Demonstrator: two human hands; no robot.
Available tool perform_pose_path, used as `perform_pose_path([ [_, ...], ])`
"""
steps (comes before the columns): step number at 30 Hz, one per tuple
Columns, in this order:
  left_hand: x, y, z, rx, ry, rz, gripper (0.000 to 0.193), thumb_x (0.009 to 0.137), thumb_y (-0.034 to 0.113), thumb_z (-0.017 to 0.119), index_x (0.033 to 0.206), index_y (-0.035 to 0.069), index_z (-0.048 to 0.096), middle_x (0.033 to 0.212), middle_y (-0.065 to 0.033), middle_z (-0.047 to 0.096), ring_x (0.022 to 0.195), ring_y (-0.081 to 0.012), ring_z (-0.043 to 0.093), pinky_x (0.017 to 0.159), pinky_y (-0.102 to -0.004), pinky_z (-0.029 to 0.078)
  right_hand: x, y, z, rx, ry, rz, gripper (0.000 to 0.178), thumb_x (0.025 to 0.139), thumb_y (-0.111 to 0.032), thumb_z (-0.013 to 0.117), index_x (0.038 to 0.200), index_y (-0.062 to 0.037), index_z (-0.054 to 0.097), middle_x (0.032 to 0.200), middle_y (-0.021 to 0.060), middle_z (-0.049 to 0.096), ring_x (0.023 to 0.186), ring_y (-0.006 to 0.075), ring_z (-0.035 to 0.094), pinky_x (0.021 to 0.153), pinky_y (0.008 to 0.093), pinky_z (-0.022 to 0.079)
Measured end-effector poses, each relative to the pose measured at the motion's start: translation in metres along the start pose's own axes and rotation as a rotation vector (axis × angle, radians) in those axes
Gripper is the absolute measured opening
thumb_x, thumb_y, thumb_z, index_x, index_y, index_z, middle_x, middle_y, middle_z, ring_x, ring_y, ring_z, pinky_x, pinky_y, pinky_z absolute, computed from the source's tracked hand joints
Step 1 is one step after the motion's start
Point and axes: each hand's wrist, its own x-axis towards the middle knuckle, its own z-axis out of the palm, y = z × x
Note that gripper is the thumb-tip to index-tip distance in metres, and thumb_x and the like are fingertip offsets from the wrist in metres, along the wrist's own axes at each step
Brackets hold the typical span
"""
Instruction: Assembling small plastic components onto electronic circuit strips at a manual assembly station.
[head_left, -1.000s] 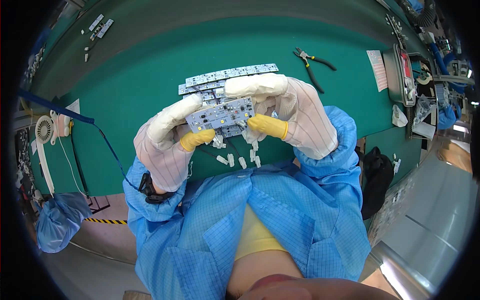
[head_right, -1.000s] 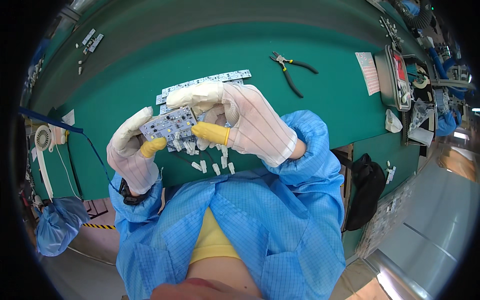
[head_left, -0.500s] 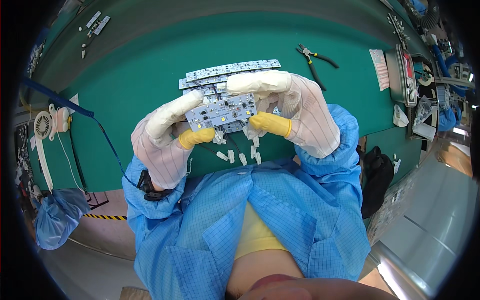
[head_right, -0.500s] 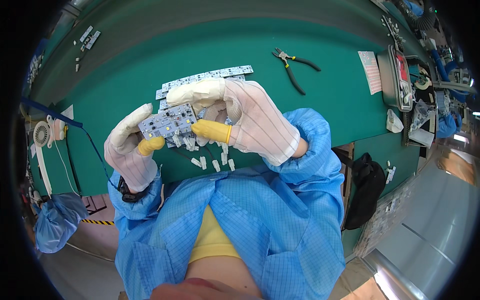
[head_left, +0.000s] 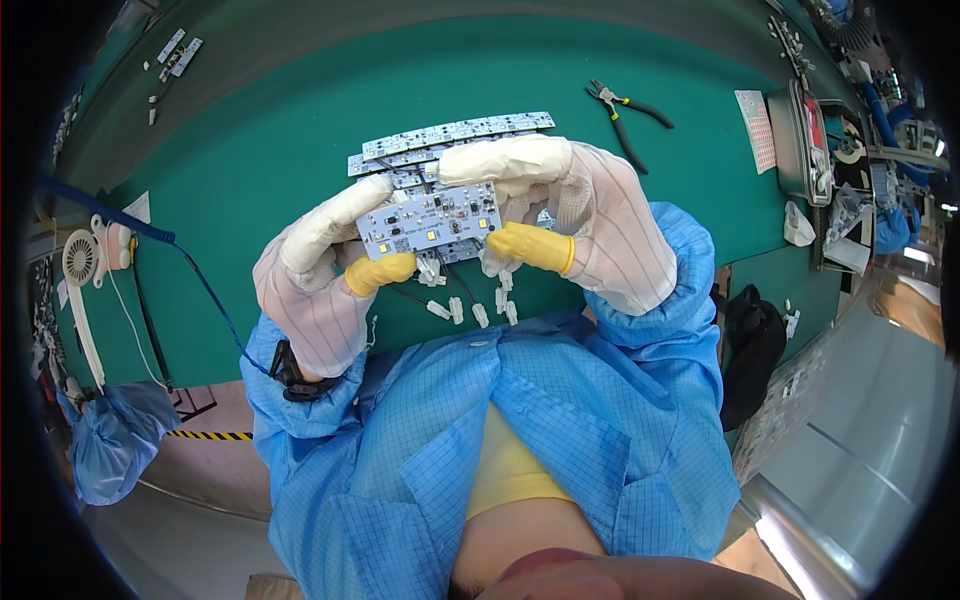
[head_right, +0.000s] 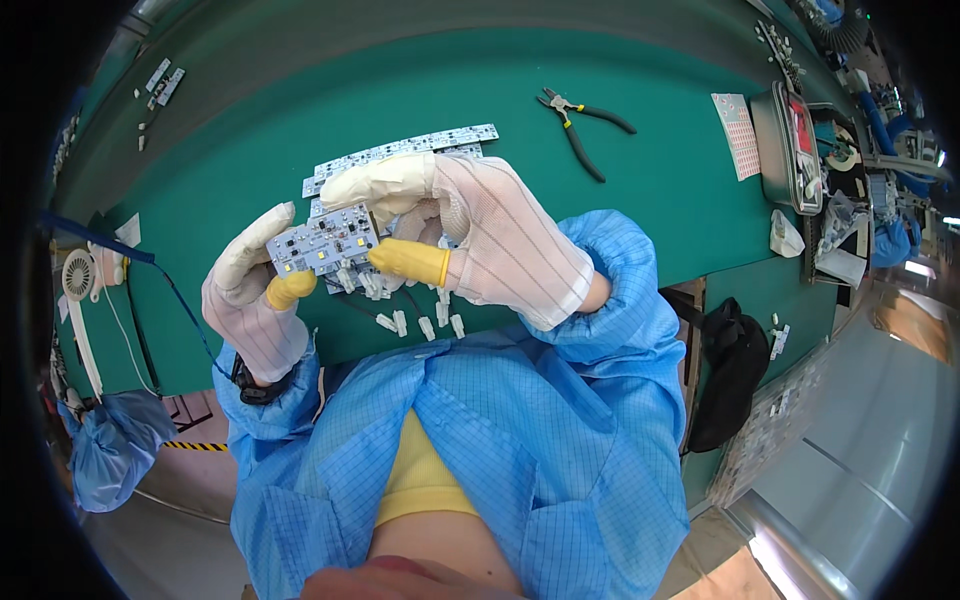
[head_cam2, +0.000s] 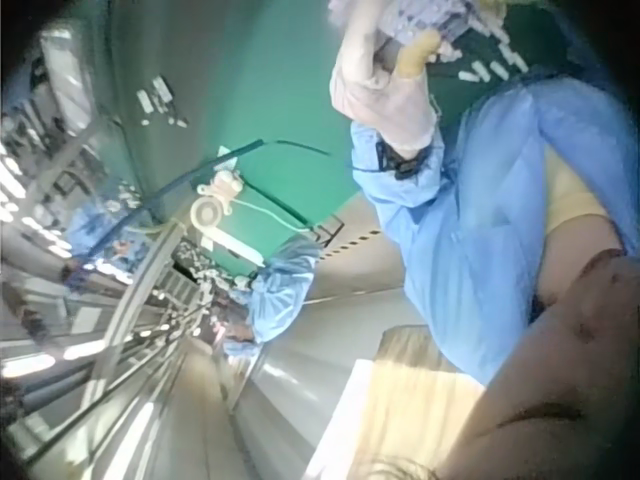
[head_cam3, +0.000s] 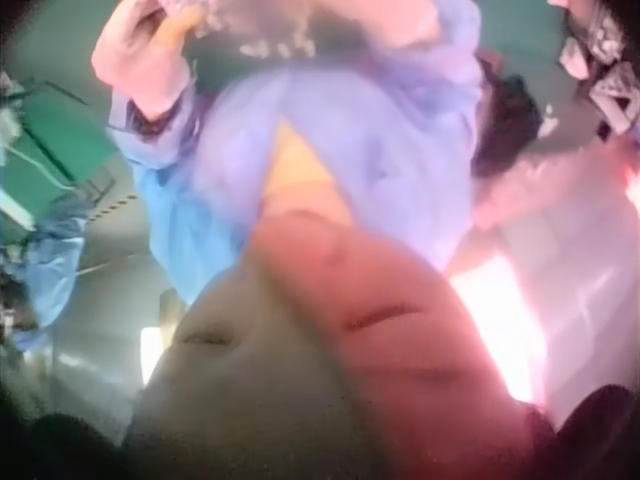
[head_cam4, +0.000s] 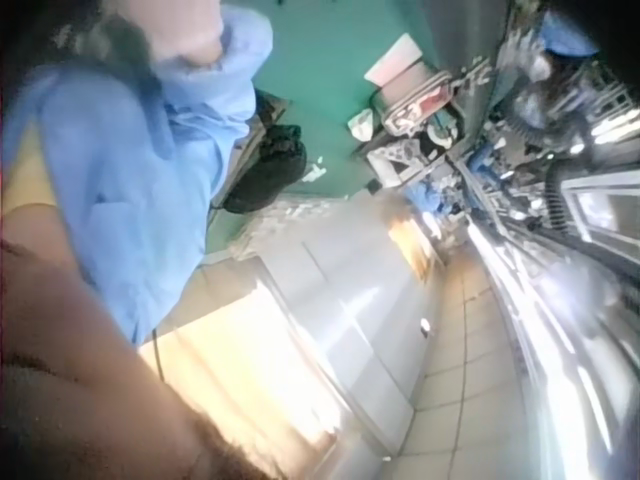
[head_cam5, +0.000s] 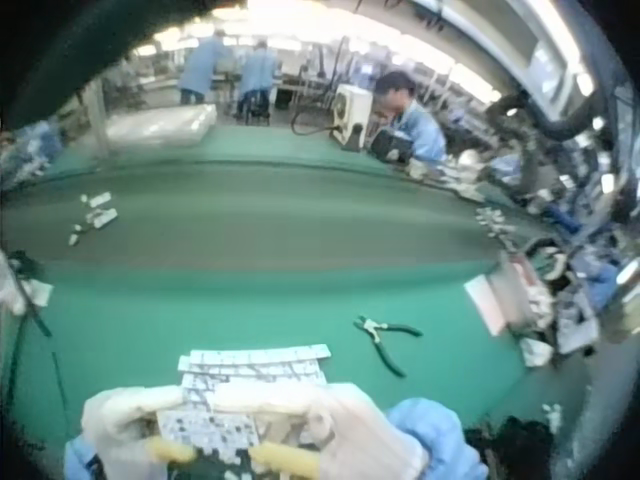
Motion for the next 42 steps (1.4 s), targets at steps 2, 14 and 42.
perform_pose_path([
  [2, -0.001, -0.001, 0.000, -0.007, 0.001, 0.018, 0.046, 0.069, 0.014, 0.079, 0.110, 0.000, 0.063, 0.094, -0.0119, 0.068, 0.085, -0.0163, 0.065, 0.070, -0.0242, 0.053, 0.002, 0.003, 0.000, -0.054, 0.003, 0.005, 0.043, 0.078, -0.010, 0.072, 0.118, -0.0052, 0.057, 0.106, 0.0121, 0.065, 0.082, 0.0178, 0.066, 0.071, 0.0282, 0.055],
  [14, 0.000, -0.004, 0.003, -0.048, 0.052, 0.006, 0.047, 0.068, 0.013, 0.080, 0.110, 0.000, 0.064, 0.091, -0.0112, 0.068, 0.080, -0.0149, 0.065, 0.066, -0.0235, 0.053, 0.004, 0.004, 0.001, -0.073, -0.011, 0.006, 0.047, 0.078, -0.019, 0.074, 0.119, -0.0019, 0.058, 0.104, 0.0130, 0.065, 0.071, 0.0152, 0.066, 0.062, 0.0243, 0.053],
  [42, 0.000, -0.009, -0.002, 0.105, 0.025, 0.116, 0.047, 0.067, 0.017, 0.078, 0.108, -0.001, 0.065, 0.090, -0.0108, 0.068, 0.078, -0.0147, 0.066, 0.067, -0.0244, 0.054, 0.007, 0.002, 0.005, 0.147, -0.001, 0.104, 0.048, 0.079, -0.020, 0.073, 0.120, -0.0009, 0.056, 0.111, 0.0145, 0.062, 0.085, 0.0184, 0.065, 0.069, 0.0307, 0.058],
])
